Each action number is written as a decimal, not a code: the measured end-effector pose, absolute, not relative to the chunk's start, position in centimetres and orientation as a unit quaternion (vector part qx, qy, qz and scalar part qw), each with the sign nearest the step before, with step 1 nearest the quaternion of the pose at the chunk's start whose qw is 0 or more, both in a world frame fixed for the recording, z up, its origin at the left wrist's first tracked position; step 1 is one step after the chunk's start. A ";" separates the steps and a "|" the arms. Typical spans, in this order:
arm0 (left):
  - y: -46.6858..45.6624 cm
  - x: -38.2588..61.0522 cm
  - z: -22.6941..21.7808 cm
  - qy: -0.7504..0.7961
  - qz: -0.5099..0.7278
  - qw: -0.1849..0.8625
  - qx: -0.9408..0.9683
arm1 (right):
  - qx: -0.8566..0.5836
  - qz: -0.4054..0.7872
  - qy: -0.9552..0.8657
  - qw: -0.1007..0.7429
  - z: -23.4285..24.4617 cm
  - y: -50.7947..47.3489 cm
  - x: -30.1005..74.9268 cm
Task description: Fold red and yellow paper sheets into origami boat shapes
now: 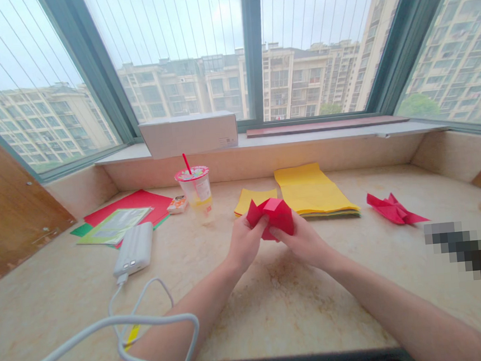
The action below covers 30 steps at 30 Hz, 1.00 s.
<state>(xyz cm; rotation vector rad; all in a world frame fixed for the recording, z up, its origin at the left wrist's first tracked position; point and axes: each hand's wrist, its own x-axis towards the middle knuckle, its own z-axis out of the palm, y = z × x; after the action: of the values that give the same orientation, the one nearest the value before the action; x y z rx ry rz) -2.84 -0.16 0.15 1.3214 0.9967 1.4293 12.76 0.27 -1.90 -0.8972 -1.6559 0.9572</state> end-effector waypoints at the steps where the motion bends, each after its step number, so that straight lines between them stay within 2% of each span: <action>1: -0.3 -2.7 0.1 0.405 0.573 0.473 0.532 | -0.366 0.409 -0.677 0.491 -2.0 0.3 12.7; 9: -0.6 -2.7 0.9 0.381 0.552 0.548 0.500 | -0.321 0.467 -0.642 0.516 -0.8 0.1 12.9; 16: -0.7 -2.8 1.0 0.367 0.539 0.589 0.477 | -0.392 0.402 -0.659 0.501 -0.4 0.1 13.6; 25: -0.1 -3.5 0.5 0.448 0.599 0.411 0.520 | -0.410 0.385 -0.676 0.477 -0.9 0.0 13.6; 30: 0.0 -3.7 0.6 0.453 0.576 0.374 0.568 | -0.407 0.384 -0.680 0.475 -0.8 -0.1 13.6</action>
<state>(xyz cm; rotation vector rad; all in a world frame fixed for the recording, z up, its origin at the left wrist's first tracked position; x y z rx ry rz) -3.71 -0.04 0.55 1.4548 1.1612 1.4763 13.57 -0.15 -0.75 -0.9954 -1.6618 0.9379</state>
